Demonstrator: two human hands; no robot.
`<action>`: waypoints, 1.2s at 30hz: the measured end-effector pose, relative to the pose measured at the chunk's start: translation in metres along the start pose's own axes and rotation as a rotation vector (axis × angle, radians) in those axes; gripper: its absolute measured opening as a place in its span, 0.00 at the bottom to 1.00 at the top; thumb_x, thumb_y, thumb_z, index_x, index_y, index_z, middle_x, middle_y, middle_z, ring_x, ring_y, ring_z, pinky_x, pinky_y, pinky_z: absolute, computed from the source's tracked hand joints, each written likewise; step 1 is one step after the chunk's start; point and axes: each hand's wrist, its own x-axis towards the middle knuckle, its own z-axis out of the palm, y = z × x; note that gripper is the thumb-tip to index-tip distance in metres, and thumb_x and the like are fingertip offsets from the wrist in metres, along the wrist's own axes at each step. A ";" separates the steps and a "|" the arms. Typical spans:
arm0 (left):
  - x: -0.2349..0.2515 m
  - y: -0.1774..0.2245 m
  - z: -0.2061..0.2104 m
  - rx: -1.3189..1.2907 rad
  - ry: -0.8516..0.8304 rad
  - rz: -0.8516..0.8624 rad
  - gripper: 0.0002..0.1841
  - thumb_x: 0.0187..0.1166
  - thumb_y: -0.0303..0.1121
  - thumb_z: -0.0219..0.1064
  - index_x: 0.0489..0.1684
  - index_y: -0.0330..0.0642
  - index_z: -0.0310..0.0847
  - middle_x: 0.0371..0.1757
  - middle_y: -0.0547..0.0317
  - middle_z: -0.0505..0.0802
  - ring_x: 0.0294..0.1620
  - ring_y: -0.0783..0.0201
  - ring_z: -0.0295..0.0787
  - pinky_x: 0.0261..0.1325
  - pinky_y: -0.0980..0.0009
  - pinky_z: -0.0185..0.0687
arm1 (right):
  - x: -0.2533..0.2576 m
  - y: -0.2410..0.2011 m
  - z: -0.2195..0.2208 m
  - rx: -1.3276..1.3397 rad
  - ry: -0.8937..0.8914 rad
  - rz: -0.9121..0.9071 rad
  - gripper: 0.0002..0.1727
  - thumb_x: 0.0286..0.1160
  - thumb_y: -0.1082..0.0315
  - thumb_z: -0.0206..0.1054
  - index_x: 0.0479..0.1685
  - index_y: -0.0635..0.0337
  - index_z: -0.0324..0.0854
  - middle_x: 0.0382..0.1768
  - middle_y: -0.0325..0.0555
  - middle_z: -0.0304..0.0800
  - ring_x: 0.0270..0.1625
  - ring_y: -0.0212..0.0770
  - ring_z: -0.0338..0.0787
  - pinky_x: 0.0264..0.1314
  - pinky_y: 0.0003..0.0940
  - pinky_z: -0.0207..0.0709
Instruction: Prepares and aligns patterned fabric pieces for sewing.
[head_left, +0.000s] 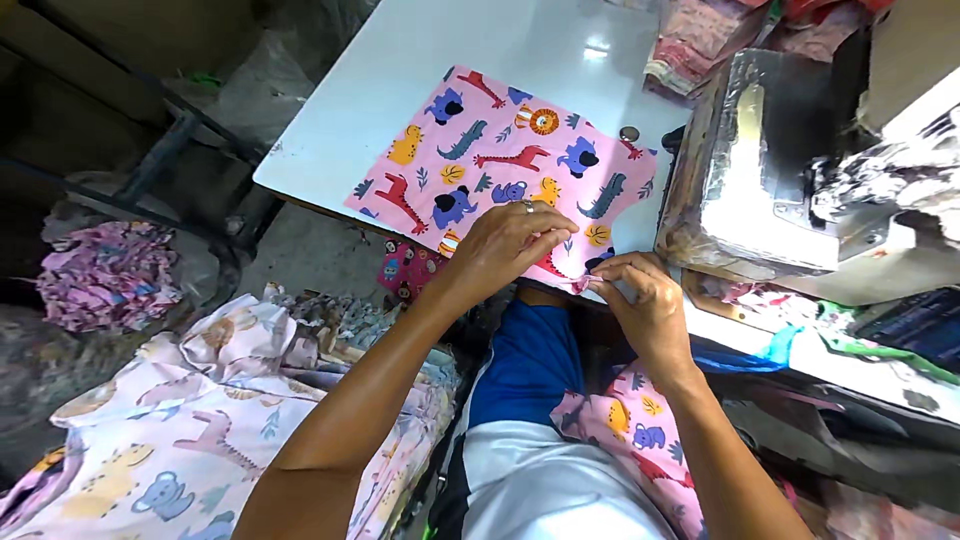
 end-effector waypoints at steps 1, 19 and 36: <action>-0.001 0.001 0.001 -0.023 -0.022 -0.006 0.14 0.88 0.34 0.59 0.53 0.40 0.93 0.52 0.53 0.95 0.49 0.64 0.91 0.55 0.68 0.84 | 0.001 0.000 0.000 0.009 0.004 0.004 0.04 0.69 0.69 0.77 0.35 0.60 0.92 0.46 0.46 0.94 0.56 0.46 0.89 0.65 0.46 0.77; 0.036 -0.021 0.000 -0.175 -0.007 -0.468 0.14 0.86 0.31 0.59 0.47 0.27 0.88 0.43 0.45 0.93 0.47 0.58 0.89 0.57 0.56 0.82 | -0.007 0.003 0.016 -0.202 0.121 -0.139 0.13 0.79 0.65 0.71 0.58 0.57 0.90 0.65 0.58 0.85 0.68 0.59 0.83 0.67 0.55 0.77; 0.066 -0.105 -0.074 -0.442 0.341 -0.985 0.27 0.93 0.49 0.48 0.78 0.36 0.70 0.60 0.45 0.87 0.54 0.58 0.87 0.59 0.56 0.84 | 0.079 0.009 0.055 -0.309 -0.160 -0.253 0.30 0.78 0.49 0.68 0.78 0.51 0.80 0.86 0.58 0.68 0.89 0.65 0.63 0.86 0.73 0.49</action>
